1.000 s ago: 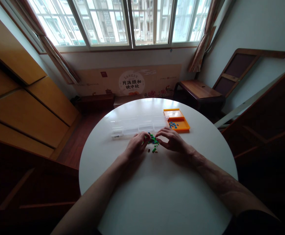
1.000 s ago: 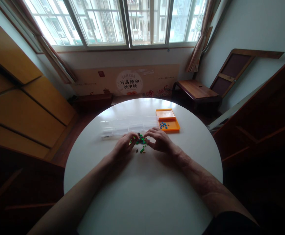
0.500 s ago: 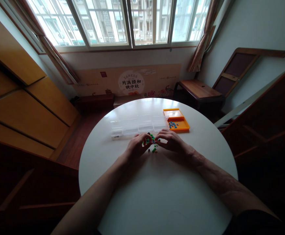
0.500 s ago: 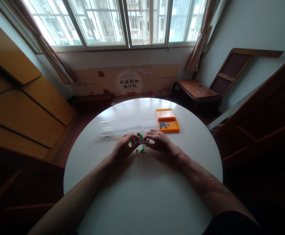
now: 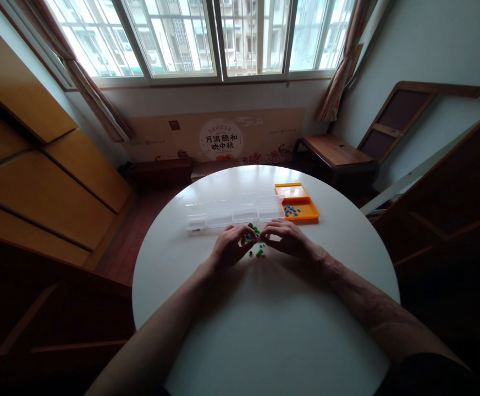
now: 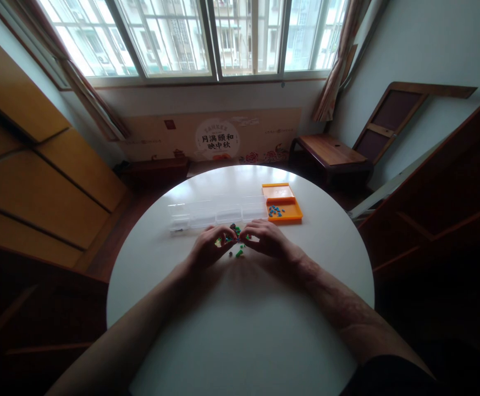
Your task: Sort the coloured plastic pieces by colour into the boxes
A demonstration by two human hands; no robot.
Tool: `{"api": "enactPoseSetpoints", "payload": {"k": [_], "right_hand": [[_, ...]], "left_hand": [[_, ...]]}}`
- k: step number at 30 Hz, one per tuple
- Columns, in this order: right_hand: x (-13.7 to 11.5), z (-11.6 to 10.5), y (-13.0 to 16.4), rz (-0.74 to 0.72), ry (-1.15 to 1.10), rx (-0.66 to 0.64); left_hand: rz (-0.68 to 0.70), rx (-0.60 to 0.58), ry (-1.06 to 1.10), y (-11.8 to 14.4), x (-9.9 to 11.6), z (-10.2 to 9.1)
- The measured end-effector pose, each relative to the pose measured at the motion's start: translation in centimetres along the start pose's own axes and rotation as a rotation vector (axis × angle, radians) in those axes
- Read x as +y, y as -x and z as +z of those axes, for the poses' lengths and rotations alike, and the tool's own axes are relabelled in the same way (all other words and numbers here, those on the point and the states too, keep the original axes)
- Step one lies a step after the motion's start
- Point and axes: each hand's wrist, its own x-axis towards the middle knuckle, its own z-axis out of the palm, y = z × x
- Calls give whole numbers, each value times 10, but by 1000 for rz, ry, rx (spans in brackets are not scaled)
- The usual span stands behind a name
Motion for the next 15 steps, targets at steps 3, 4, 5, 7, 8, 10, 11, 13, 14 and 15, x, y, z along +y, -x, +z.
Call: {"api": "enactPoseSetpoints", "payload": {"k": [3,4,5,7,8,10,11,13,14,15], "right_hand": [[4,1,1,5,33,40],[6,0,2,26,62,82],[9,-1,3,66,100,141],[16,-6,6,195,183,288],[20,-9,8,273,217,361],[30,-16,14,421,245,483],[36,-19,17,491,241,526],[46,-23,22,623,229,584],[50,-24,24,677,222,600],[53,-24,26,720,211,609]], "left_hand": [[-13,-1,-7,0,0,-2],[-27,2,-21,0,-1,-3],[-49,4,-39,0,-2,-5],[-100,1,-79,1,-3,-9],[-122,-6,-95,2,-3,-12],[-153,-27,-118,3,-3,-16],[-161,-42,-125,3,-2,-17],[-167,-74,-132,4,0,-19],[-168,-92,-132,4,0,-19],[-169,-110,-130,4,1,-19]]}}
